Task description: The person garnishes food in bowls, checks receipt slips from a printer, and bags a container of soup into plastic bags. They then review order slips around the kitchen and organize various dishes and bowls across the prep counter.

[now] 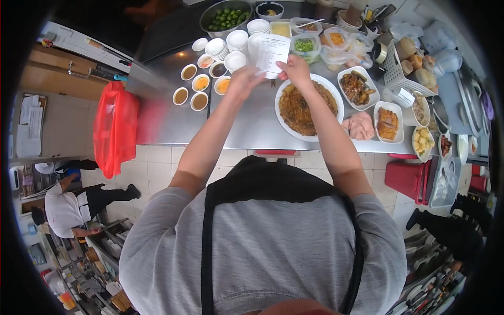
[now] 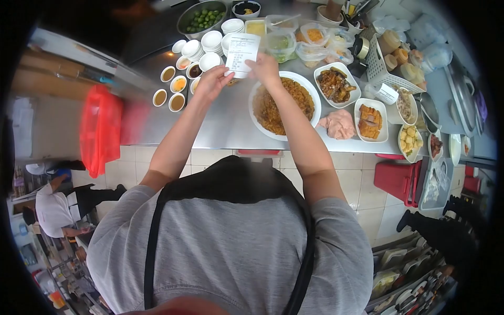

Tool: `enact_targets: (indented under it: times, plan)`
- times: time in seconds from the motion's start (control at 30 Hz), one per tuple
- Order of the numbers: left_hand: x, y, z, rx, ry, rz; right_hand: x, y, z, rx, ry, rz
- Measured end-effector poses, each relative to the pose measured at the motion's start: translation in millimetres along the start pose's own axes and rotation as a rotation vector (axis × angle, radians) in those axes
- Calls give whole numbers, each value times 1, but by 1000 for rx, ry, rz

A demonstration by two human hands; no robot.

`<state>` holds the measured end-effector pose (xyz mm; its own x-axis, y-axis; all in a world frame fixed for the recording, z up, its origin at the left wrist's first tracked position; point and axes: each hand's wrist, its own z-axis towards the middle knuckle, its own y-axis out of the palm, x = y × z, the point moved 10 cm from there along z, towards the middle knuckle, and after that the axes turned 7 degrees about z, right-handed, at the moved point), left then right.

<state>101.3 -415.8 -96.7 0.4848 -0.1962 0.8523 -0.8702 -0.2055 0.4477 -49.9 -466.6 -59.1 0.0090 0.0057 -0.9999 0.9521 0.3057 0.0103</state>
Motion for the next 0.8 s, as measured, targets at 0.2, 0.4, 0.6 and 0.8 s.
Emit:
enact_targets:
  times: [0.2,0.4,0.6,0.8]
  plan:
    - [-6,1,8,2,-24,58,9,-6,-4,59,41,-27]
    - [-6,1,5,4,-65,79,15,-10,-3,83,9,-12]
    - [77,-36,-22,147,123,314,-126,-23,-5,356,-511,-685]
    - [169,-65,-60,275,360,326,-326,49,-16,369,-1222,-527]
